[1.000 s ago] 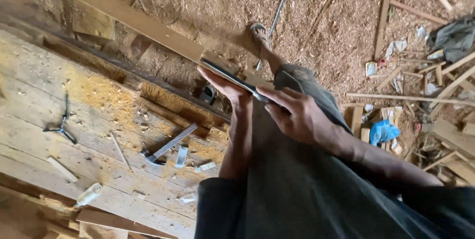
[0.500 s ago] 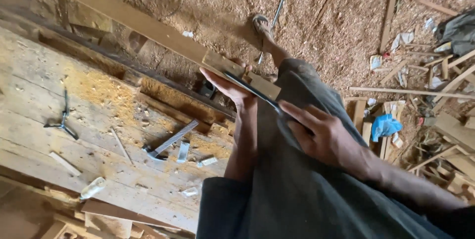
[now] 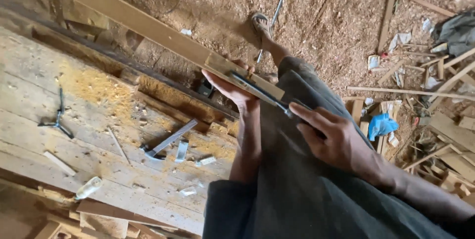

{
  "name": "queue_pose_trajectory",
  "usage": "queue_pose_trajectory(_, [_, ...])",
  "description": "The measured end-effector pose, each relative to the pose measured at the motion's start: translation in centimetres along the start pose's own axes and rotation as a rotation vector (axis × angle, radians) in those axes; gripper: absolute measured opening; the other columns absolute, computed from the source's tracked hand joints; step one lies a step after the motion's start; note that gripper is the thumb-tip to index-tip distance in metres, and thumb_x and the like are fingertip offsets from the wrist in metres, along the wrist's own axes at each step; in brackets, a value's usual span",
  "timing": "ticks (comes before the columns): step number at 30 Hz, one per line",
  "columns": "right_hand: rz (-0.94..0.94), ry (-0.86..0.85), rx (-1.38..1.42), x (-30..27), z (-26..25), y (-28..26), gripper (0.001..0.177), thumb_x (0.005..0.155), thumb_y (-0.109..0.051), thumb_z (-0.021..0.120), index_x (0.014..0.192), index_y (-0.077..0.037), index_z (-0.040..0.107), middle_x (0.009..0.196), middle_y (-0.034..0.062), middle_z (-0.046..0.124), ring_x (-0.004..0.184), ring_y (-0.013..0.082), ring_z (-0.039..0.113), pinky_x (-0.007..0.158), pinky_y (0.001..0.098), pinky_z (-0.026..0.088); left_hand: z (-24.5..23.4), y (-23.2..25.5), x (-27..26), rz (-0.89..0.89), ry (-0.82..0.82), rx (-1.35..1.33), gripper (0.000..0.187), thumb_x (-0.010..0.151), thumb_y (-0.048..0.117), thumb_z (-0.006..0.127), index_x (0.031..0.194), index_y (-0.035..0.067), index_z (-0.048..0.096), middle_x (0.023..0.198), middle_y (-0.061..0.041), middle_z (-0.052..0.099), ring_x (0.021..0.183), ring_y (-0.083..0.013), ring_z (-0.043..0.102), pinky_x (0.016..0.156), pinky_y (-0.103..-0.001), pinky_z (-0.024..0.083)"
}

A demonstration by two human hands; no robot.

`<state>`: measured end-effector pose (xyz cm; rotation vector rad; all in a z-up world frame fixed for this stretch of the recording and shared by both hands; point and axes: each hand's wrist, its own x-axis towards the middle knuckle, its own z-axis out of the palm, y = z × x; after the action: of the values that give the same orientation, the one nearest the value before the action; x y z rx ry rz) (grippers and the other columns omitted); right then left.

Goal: The person uses a hand file to shape and smooth the edges of a wooden frame. They repeatedly reposition the frame and file different sections, including corners and long edges, while standing in a workshop.

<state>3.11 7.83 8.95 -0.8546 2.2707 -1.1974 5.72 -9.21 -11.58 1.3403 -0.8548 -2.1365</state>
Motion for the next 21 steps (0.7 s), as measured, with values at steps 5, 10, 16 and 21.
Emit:
queue_pose_trajectory(5, [-0.017,0.059,0.012,-0.5,1.1,0.6,0.044,0.094,-0.003,0.065,0.138,-0.007,0.068,0.078,0.0182,0.061,0.058,0.0331,0.061,0.050,0.0407,0.048,-0.2,-0.6,0.0,-0.028,-0.003,0.005,0.067,0.100,0.075,0.041,0.131,0.018,0.055,0.116,-0.011,0.058,0.096,-0.0219,0.060,0.085,-0.037,0.055])
queue_pose_trajectory(10, [-0.022,0.078,-0.011,1.3,1.8,0.1,0.041,0.095,-0.002,0.065,0.135,-0.007,0.069,0.086,0.0239,0.062,0.064,0.0419,0.063,0.052,0.0457,0.048,-0.3,-0.8,0.1,-0.033,-0.007,-0.008,0.066,0.100,0.075,0.041,0.129,0.018,0.056,0.112,-0.010,0.059,0.093,-0.0208,0.061,0.082,-0.036,0.056])
queue_pose_trajectory(16, [0.049,0.065,-0.044,-1.9,1.5,1.4,0.044,0.090,-0.007,0.069,0.134,-0.013,0.072,0.080,0.0161,0.064,0.057,0.0313,0.062,0.047,0.0424,0.046,-0.2,0.1,-0.2,-0.001,-0.021,-0.046,0.065,0.100,0.075,0.041,0.126,0.018,0.057,0.108,-0.009,0.060,0.090,-0.0197,0.061,0.080,-0.036,0.057])
queue_pose_trajectory(21, [0.015,0.072,0.003,-0.3,2.0,0.3,0.043,0.093,-0.003,0.066,0.135,-0.011,0.071,0.082,0.0189,0.063,0.059,0.0318,0.061,0.050,0.0429,0.047,-0.6,0.1,-0.4,-0.004,-0.017,-0.055,0.065,0.100,0.075,0.041,0.124,0.018,0.058,0.105,-0.009,0.061,0.087,-0.0189,0.062,0.078,-0.035,0.058])
